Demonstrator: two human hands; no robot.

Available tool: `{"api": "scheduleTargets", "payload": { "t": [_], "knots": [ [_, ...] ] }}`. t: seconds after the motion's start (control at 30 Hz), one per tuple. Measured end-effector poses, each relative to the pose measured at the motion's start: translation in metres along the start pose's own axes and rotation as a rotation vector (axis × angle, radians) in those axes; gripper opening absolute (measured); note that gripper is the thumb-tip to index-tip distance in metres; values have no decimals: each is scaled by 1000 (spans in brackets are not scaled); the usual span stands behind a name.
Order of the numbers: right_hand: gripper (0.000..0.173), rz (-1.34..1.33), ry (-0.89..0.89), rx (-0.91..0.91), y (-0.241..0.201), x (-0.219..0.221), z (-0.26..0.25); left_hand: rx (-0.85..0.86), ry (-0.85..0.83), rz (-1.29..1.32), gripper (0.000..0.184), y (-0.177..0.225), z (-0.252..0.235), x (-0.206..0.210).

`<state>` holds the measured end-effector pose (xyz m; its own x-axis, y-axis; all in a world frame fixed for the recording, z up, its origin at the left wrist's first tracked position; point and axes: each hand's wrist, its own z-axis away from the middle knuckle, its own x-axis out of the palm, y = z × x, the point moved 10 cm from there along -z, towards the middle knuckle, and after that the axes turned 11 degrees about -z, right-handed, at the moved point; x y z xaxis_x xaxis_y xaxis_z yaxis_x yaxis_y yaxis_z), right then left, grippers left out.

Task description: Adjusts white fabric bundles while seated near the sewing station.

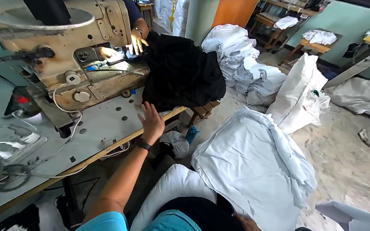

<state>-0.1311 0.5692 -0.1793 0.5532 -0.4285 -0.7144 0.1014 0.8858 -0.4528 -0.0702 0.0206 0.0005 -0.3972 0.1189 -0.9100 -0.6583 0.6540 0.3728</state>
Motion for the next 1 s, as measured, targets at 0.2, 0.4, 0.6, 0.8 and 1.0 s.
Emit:
{"api": "scheduleTargets", "payload": {
  "t": [0.2,0.4,0.6,0.8,1.0],
  "knots": [
    [49,-62,-116,79,66,32,-57,98,3,-7,73,70,9,39],
    [48,-39,-145,161,60,31,-51,372,-431,-115,67,195,48,50],
    [53,-14,-163,226,62,36,-52,306,-191,-72,63,206,15,21],
    [49,-79,-170,184,60,35,-50,699,-555,-53,58,284,98,48],
    [44,-149,-127,143,58,36,-55,288,-269,-243,66,206,34,-9]
  ]
}}
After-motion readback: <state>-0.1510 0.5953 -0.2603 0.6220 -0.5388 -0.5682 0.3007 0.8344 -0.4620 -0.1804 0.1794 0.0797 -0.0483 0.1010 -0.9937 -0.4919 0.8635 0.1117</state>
